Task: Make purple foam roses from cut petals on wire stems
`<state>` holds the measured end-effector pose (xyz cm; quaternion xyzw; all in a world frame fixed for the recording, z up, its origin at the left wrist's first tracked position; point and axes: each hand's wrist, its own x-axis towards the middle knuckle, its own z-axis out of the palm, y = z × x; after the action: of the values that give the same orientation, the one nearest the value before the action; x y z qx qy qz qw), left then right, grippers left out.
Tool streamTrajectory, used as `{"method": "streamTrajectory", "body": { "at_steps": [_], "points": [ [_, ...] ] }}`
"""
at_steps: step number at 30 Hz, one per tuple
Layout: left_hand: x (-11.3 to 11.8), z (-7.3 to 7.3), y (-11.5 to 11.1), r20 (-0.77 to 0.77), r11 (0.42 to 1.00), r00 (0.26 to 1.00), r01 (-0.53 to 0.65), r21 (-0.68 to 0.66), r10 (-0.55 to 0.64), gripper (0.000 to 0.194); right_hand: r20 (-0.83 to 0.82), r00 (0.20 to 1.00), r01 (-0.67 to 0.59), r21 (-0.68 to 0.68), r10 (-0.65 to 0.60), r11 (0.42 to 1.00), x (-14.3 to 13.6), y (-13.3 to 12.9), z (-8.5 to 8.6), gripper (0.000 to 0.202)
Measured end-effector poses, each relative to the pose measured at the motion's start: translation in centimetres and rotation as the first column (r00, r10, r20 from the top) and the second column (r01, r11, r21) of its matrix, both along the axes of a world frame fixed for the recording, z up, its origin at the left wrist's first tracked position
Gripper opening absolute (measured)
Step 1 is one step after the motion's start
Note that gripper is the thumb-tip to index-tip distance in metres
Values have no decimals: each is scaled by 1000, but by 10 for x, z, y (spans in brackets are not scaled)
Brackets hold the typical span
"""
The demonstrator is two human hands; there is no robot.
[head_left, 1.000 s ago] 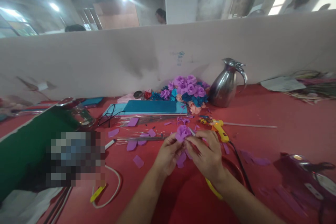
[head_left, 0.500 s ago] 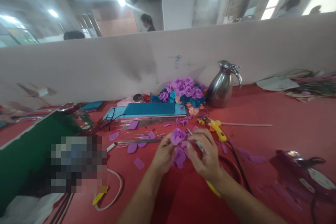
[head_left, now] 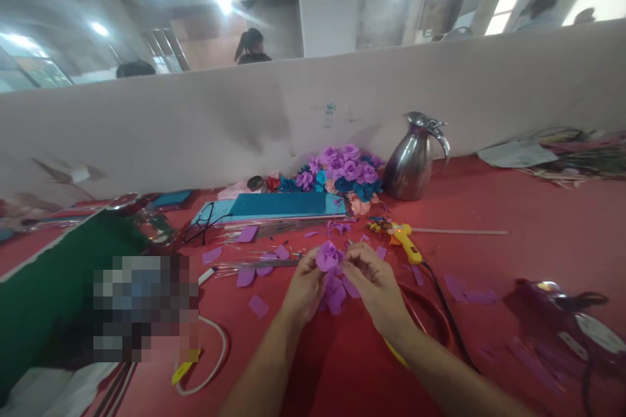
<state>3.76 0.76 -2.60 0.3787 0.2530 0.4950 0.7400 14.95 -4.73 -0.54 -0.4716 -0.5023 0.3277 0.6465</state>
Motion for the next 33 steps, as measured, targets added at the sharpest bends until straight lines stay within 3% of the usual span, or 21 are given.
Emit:
{"method": "streamTrajectory", "body": {
  "at_steps": [5, 12, 16, 20, 26, 33],
  "points": [
    [-2, 3, 0, -35, 1000, 999, -22, -2, 22, 25, -24, 999, -31, -37, 30, 999, 3, -2, 3, 18],
    [-10, -6, 4, -188, 997, 982, 12, 81, 4, 22, -176, 984, -30, -86, 15, 996, 9, -1, 14, 14],
    [-11, -4, 2, -255, 990, 967, 36, 136, 0, 15, -161, 986, -67, -144, 44, 987, 11, 5, 11, 14],
    [-10, -5, 1, -297, 991, 954, 84, 108, -49, 14, -114, 993, -30, -164, 11, 986, 14, 9, 9, 14],
    [-11, -5, 5, -201, 993, 979, -2, 117, 26, 20, -140, 989, 23, -170, -47, 985, 14, 8, 9, 16],
    [-10, 8, 4, -68, 995, 992, -101, 13, 101, 23, -135, 991, -22, -180, -2, 983, 9, 8, 2, 15]
  ]
}}
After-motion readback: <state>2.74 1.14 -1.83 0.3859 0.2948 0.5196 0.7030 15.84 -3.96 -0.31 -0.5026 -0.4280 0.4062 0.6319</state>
